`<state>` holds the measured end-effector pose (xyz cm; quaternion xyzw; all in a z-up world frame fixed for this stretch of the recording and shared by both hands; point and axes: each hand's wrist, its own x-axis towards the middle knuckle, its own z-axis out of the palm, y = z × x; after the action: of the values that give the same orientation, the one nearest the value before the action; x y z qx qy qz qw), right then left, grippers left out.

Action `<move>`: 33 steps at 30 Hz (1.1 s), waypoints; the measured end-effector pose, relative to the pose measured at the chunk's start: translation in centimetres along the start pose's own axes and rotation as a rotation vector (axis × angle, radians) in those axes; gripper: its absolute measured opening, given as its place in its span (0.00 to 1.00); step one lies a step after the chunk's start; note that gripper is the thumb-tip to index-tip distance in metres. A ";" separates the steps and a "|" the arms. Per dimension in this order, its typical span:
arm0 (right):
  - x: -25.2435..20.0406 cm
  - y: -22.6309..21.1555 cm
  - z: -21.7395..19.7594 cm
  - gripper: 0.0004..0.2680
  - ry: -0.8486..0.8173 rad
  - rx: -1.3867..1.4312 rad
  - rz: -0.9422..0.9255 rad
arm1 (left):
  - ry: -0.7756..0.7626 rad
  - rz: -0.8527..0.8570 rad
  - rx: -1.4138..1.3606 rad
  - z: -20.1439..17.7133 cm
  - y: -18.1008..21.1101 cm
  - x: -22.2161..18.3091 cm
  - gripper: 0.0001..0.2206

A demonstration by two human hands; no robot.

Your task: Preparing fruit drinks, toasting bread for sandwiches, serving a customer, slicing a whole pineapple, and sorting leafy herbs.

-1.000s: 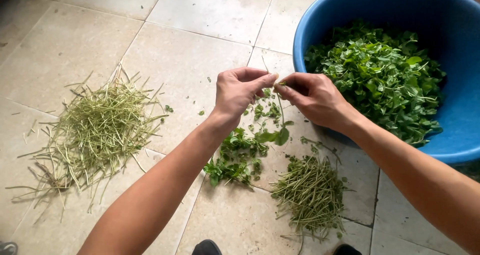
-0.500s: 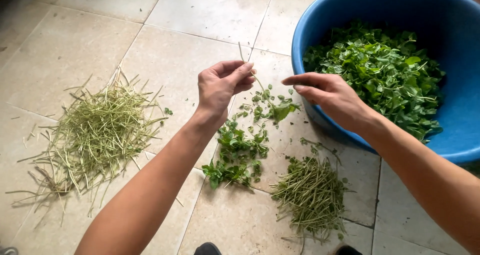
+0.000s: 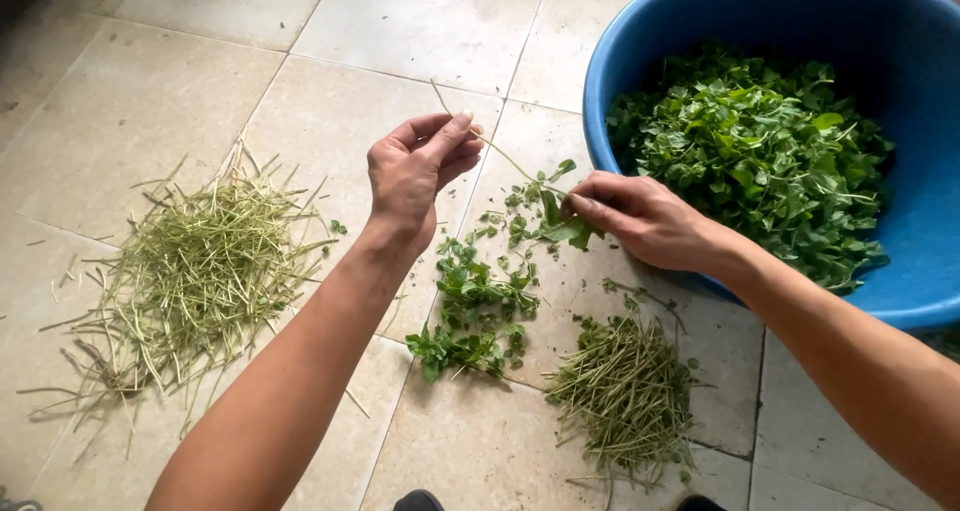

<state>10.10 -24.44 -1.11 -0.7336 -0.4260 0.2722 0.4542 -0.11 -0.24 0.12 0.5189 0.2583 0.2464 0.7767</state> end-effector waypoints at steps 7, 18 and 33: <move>1.7 2.0 0.6 0.09 0.325 0.003 0.439 | 0.032 0.225 0.035 2.2 -0.6 -2.1 0.11; 1.4 0.3 0.0 0.10 0.269 -0.169 0.291 | 0.056 0.314 0.019 2.1 -1.0 -1.8 0.10; 1.9 0.2 -0.7 0.09 0.499 0.024 0.168 | 0.136 0.426 0.025 1.7 0.5 -0.8 0.10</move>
<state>11.66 -23.17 -0.98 -0.8053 -0.2354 0.1246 0.5297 0.37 -1.68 1.27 0.5535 0.1977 0.4363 0.6813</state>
